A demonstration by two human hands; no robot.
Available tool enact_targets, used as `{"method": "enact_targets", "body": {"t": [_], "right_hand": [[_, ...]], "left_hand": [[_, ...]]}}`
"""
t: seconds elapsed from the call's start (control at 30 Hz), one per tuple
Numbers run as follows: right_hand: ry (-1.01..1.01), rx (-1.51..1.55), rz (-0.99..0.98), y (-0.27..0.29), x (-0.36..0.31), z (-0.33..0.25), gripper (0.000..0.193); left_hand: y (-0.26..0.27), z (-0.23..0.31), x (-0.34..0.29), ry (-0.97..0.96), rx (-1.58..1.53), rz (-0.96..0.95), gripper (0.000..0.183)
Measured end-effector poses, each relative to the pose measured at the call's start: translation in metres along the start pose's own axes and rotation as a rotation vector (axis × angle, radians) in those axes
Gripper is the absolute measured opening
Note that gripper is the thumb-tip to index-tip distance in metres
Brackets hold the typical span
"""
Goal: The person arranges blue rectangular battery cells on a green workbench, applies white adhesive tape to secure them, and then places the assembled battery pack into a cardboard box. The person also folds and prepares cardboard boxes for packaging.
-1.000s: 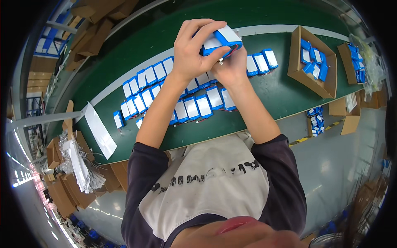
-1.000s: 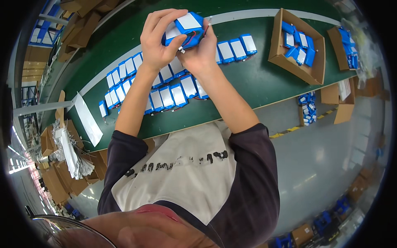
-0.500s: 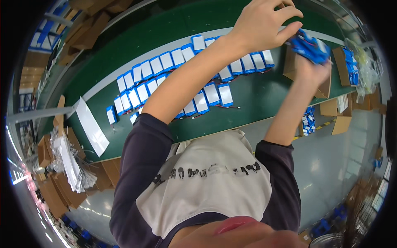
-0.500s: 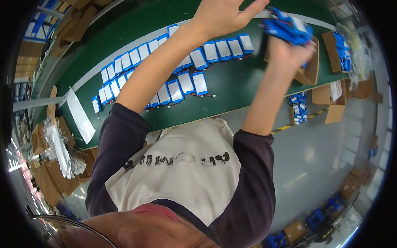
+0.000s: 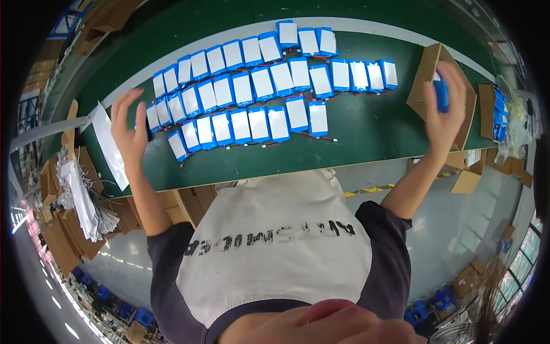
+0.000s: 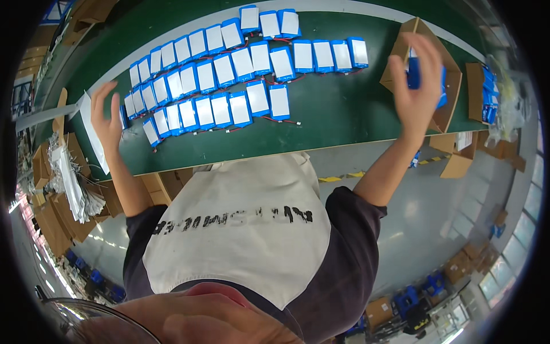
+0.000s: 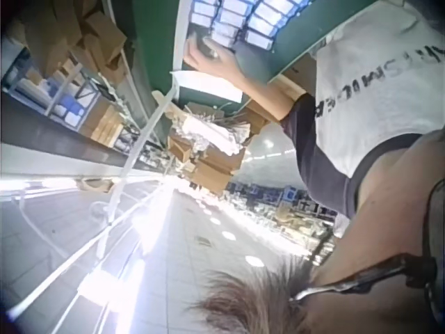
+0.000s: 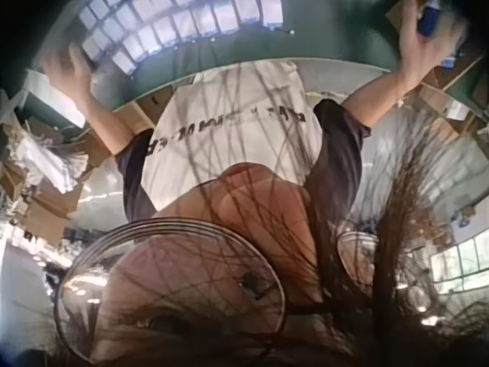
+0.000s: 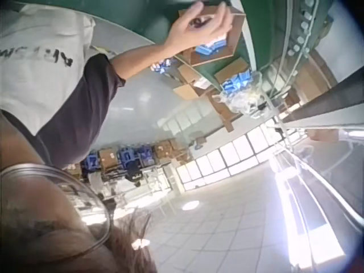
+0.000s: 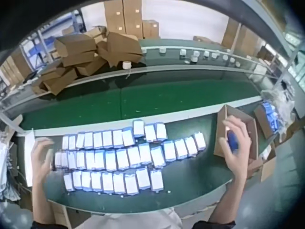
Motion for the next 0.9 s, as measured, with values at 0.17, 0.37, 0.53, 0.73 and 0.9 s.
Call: {"method": "enact_targets", "body": {"t": [0.17, 0.37, 0.53, 0.73, 0.9], "right_hand": [[0.294, -0.339, -0.506, -0.063, -0.003, -0.046, 0.062], [0.295, -0.059, -0.488, -0.089, -0.014, -0.015, 0.071], [0.311, -0.193, -0.490, -0.093, -0.014, -0.014, 0.074], [0.283, -0.152, -0.452, -0.093, -0.018, -0.013, 0.074], [0.209, -0.123, -0.423, -0.094, -0.027, -0.005, 0.073]], "left_hand": [[0.023, -0.032, -0.088, 0.124, 0.063, -0.186, 0.056], [-0.012, -0.059, -0.073, -0.017, 0.124, -0.172, 0.074], [-0.015, -0.054, -0.065, -0.094, 0.119, -0.207, 0.080], [-0.025, -0.056, -0.051, -0.200, 0.235, -0.265, 0.077], [-0.023, -0.052, -0.065, -0.153, 0.140, -0.196, 0.073]]}}
Point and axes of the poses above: each hand's wrist, its own x-axis towards the middle knuckle, its own y-axis out of the back of the hand, z = x × y, the point moved 1 cm from there along x, towards the middle knuckle, and after that the axes turned 2 degrees about -x, right-handed, at the moved point
